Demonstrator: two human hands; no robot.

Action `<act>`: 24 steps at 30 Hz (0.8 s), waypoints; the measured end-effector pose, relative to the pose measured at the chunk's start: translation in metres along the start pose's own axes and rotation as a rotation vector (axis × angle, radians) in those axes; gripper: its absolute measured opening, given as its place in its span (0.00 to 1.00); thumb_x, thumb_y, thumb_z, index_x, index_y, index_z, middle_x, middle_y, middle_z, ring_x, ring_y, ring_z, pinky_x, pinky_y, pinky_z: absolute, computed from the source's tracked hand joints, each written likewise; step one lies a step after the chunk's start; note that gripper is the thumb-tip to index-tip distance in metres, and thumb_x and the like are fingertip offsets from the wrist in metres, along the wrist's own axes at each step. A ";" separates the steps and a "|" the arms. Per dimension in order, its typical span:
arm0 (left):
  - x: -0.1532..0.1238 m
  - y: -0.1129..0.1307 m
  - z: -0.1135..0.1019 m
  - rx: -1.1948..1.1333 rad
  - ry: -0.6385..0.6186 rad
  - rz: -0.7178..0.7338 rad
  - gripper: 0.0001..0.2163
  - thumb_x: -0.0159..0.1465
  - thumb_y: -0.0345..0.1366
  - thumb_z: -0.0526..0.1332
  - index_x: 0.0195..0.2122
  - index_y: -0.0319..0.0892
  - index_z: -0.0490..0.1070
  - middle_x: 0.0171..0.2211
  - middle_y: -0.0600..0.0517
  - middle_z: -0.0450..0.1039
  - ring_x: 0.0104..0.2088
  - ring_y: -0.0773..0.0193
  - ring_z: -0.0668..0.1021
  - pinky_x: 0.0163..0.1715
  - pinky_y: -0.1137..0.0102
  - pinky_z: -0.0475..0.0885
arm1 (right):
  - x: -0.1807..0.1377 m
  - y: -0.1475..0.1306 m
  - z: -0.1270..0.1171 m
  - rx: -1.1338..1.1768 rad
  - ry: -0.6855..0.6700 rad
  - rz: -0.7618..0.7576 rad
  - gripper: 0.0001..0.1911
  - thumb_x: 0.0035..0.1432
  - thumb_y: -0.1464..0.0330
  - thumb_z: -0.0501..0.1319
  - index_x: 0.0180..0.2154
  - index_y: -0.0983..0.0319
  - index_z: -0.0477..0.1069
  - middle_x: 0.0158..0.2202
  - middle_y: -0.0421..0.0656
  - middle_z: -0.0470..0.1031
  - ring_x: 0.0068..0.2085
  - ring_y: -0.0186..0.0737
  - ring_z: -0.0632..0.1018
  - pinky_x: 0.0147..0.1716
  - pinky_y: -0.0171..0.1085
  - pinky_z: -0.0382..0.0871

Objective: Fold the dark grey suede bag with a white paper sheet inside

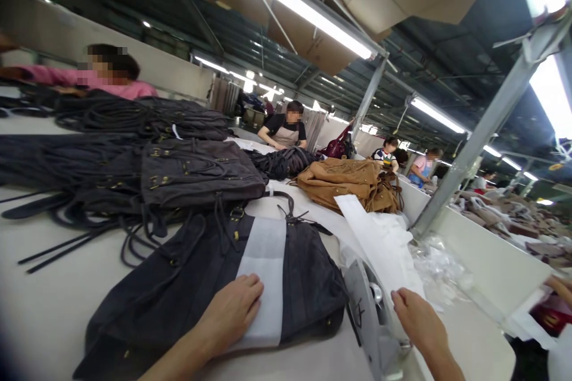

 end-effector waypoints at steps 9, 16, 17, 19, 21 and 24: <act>0.002 -0.001 0.000 0.018 -0.006 -0.026 0.17 0.63 0.33 0.54 0.53 0.40 0.69 0.49 0.44 0.71 0.50 0.52 0.73 0.51 0.59 0.67 | 0.004 0.009 0.021 0.311 -0.346 0.153 0.22 0.57 0.60 0.49 0.21 0.63 0.72 0.19 0.45 0.75 0.17 0.33 0.67 0.19 0.32 0.51; 0.016 -0.001 -0.004 0.062 -0.061 -0.025 0.12 0.60 0.34 0.54 0.40 0.39 0.75 0.44 0.42 0.72 0.45 0.51 0.75 0.47 0.59 0.70 | -0.014 0.007 -0.010 0.317 -0.276 0.131 0.12 0.46 0.65 0.56 0.16 0.62 0.70 0.17 0.41 0.71 0.20 0.31 0.64 0.21 0.32 0.52; 0.018 -0.001 -0.004 0.065 -0.069 -0.024 0.13 0.59 0.34 0.55 0.40 0.39 0.75 0.44 0.41 0.72 0.45 0.51 0.75 0.47 0.59 0.70 | -0.019 0.012 -0.013 0.314 -0.261 0.154 0.12 0.46 0.64 0.57 0.16 0.62 0.70 0.17 0.41 0.70 0.20 0.31 0.64 0.21 0.32 0.52; 0.020 -0.001 -0.003 0.072 -0.083 -0.021 0.13 0.58 0.35 0.55 0.40 0.39 0.76 0.44 0.41 0.71 0.46 0.51 0.75 0.47 0.59 0.70 | -0.031 0.029 -0.014 0.338 -0.224 0.236 0.13 0.46 0.62 0.57 0.17 0.61 0.68 0.15 0.38 0.66 0.19 0.30 0.60 0.20 0.32 0.48; 0.020 -0.001 -0.002 0.079 -0.089 -0.016 0.13 0.59 0.35 0.55 0.40 0.39 0.75 0.45 0.41 0.71 0.46 0.51 0.74 0.47 0.59 0.70 | -0.044 0.051 -0.008 0.377 -0.202 0.320 0.14 0.46 0.59 0.57 0.18 0.61 0.67 0.14 0.36 0.62 0.17 0.29 0.57 0.19 0.33 0.44; 0.021 0.000 0.000 0.088 -0.096 0.000 0.13 0.59 0.35 0.54 0.41 0.38 0.75 0.49 0.40 0.70 0.49 0.50 0.73 0.49 0.58 0.69 | -0.061 0.081 0.012 0.386 -0.221 0.321 0.15 0.45 0.57 0.57 0.18 0.61 0.67 0.14 0.37 0.62 0.17 0.28 0.57 0.19 0.34 0.44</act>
Point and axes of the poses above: each hand's wrist, its own x-axis towards the middle knuckle, its own z-axis out of the palm, y = z × x, the point moved 4 cm from there along x, towards the middle knuckle
